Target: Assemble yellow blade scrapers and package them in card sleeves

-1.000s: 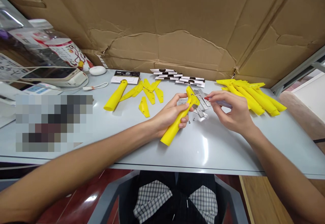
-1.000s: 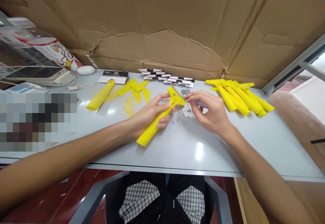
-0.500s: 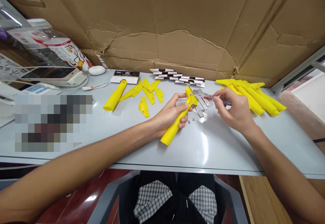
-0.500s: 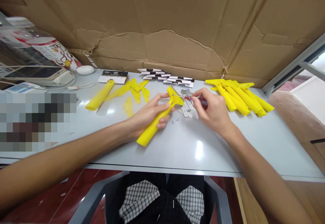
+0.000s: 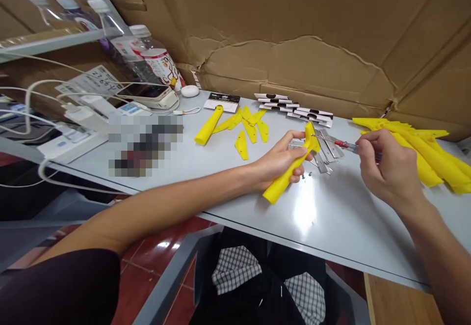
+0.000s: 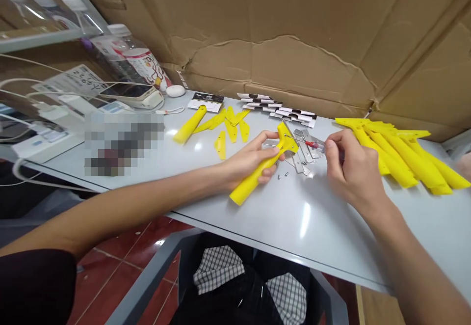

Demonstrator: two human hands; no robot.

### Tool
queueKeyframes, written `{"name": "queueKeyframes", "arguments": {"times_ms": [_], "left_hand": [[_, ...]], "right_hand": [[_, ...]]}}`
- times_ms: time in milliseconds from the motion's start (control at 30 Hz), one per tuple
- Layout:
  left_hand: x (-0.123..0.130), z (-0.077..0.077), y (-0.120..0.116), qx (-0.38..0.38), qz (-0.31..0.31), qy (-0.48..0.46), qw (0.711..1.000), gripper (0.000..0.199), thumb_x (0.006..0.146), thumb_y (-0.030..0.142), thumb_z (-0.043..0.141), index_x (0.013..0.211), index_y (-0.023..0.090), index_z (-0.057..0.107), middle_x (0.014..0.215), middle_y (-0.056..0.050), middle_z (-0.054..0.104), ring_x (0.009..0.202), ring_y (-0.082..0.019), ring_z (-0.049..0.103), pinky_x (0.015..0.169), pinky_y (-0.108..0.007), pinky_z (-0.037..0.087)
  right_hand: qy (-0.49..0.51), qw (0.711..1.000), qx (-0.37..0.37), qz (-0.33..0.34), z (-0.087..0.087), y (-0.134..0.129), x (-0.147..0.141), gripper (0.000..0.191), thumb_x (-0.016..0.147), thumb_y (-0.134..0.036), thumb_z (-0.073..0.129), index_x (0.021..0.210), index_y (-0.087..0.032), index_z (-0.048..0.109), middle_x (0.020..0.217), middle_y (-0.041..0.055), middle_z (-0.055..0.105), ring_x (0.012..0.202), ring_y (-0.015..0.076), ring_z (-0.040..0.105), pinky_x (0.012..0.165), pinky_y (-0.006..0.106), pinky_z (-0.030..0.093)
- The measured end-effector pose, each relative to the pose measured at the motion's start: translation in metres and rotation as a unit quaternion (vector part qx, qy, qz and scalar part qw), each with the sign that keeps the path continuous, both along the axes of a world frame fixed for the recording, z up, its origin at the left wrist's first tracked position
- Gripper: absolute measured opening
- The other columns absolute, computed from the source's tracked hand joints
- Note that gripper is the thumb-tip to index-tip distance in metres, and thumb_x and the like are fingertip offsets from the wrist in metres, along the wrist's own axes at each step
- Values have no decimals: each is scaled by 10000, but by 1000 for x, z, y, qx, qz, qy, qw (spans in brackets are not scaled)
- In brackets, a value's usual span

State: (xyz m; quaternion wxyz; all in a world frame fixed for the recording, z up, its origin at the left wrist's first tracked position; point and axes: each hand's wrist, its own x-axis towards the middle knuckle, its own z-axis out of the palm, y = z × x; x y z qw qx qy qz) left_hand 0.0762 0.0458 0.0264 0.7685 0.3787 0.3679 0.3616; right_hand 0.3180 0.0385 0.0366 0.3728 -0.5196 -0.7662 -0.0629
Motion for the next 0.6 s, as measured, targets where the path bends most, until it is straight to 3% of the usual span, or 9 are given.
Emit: {"name": "queueKeyframes", "arguments": {"times_ms": [200, 600], "left_hand": [[0, 0, 0, -8, 1, -9, 1000, 227, 1026, 211, 547, 1202, 319, 454, 933, -9, 601, 480, -53, 476, 435, -207, 333], [0, -2, -3, -10, -15, -13, 1000, 240, 1014, 195, 546, 1202, 319, 463, 942, -18, 608, 485, -57, 490, 432, -208, 332]], "right_hand": [[29, 996, 60, 62, 2, 0, -5, 70, 871, -211, 722, 897, -195, 659, 755, 0, 701, 602, 121, 644, 574, 245, 524], [43, 987, 113, 103, 3, 1, -8, 183, 801, -127, 734, 977, -148, 688, 918, 71, 649, 710, 134, 627, 500, 204, 562]]}}
